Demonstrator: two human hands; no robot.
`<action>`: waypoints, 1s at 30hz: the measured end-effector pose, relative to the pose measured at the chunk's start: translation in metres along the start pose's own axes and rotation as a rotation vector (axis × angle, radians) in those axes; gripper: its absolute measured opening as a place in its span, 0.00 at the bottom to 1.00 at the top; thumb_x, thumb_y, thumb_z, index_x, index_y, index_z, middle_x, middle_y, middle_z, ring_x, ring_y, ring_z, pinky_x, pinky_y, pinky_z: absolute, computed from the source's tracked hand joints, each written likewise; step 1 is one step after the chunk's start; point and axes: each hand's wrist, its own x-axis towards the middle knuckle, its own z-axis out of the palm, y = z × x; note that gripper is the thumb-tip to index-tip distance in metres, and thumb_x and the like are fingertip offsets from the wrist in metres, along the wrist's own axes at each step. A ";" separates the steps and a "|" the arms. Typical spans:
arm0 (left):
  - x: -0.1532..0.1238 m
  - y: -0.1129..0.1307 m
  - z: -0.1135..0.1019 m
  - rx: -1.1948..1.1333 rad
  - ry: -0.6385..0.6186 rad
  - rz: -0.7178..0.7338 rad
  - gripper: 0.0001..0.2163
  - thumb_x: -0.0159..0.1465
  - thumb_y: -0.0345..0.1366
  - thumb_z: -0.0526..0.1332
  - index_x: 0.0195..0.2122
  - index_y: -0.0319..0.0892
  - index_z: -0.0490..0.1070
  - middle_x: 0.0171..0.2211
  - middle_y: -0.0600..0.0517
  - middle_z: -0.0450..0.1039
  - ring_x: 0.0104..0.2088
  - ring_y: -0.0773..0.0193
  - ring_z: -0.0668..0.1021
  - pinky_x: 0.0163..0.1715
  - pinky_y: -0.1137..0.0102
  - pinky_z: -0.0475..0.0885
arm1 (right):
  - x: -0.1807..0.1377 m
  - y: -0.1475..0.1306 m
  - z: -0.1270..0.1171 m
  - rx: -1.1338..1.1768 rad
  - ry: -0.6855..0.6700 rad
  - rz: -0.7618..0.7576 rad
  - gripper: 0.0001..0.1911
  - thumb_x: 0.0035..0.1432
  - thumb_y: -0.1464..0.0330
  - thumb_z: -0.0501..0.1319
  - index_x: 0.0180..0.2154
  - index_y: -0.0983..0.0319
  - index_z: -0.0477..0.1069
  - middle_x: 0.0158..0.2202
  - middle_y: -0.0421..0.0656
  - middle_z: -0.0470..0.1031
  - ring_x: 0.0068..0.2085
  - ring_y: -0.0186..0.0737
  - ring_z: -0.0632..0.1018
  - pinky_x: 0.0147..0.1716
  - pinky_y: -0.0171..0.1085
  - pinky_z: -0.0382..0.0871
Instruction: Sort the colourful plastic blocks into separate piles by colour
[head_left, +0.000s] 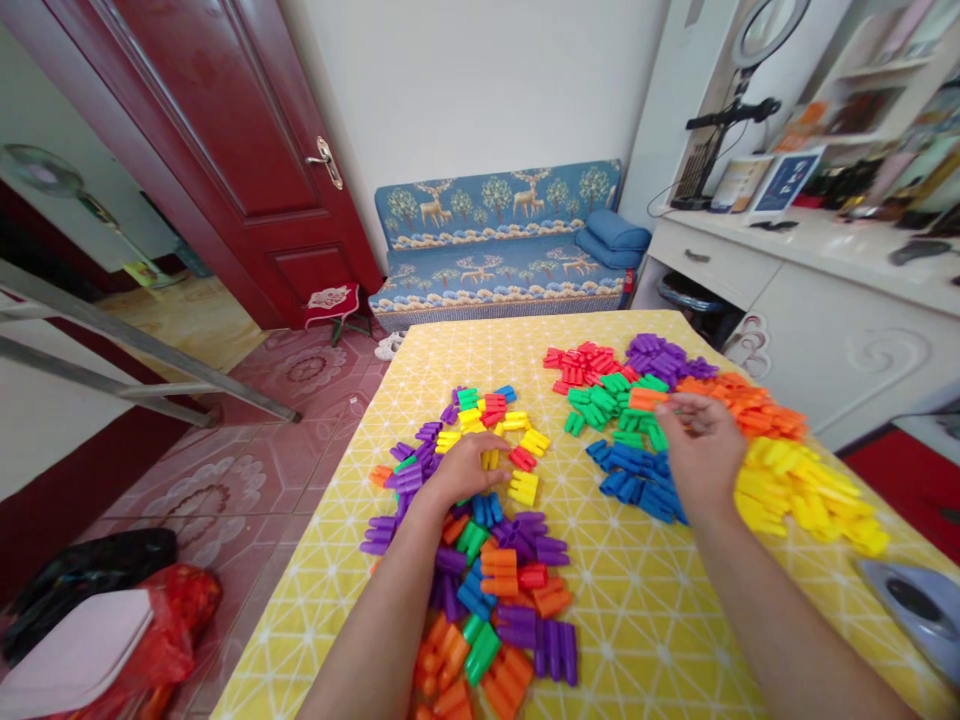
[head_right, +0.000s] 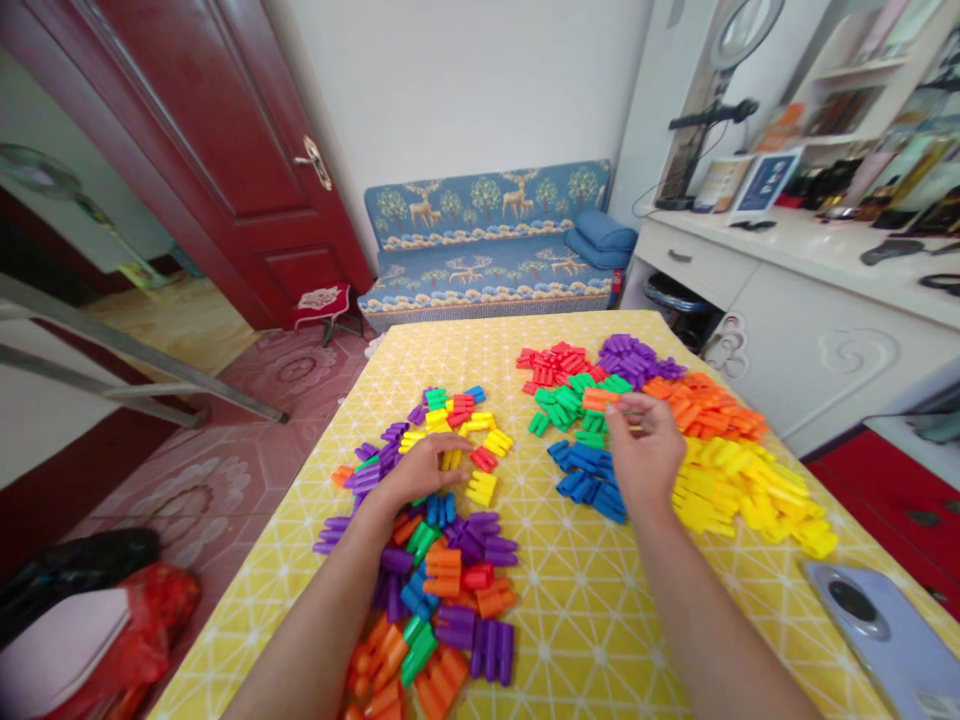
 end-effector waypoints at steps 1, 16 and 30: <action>0.000 0.000 0.000 0.001 0.002 -0.004 0.19 0.52 0.38 0.69 0.47 0.43 0.77 0.50 0.46 0.76 0.51 0.54 0.76 0.55 0.61 0.67 | 0.021 0.008 -0.012 -0.070 0.029 -0.033 0.12 0.52 0.61 0.63 0.38 0.60 0.71 0.34 0.47 0.75 0.32 0.42 0.75 0.35 0.43 0.69; 0.000 0.001 0.001 -0.006 0.015 -0.028 0.19 0.54 0.38 0.68 0.47 0.43 0.77 0.50 0.45 0.76 0.51 0.55 0.76 0.54 0.62 0.68 | 0.158 0.106 -0.061 -0.827 -0.086 0.012 0.04 0.44 0.68 0.66 0.22 0.60 0.74 0.24 0.50 0.71 0.45 0.61 0.74 0.41 0.57 0.54; 0.000 -0.002 0.003 -0.023 0.035 -0.021 0.19 0.53 0.37 0.69 0.47 0.44 0.77 0.47 0.47 0.77 0.49 0.54 0.77 0.52 0.63 0.69 | -0.031 0.003 0.046 -0.249 -0.724 -0.368 0.13 0.55 0.70 0.56 0.42 0.60 0.74 0.43 0.45 0.75 0.43 0.42 0.75 0.42 0.43 0.71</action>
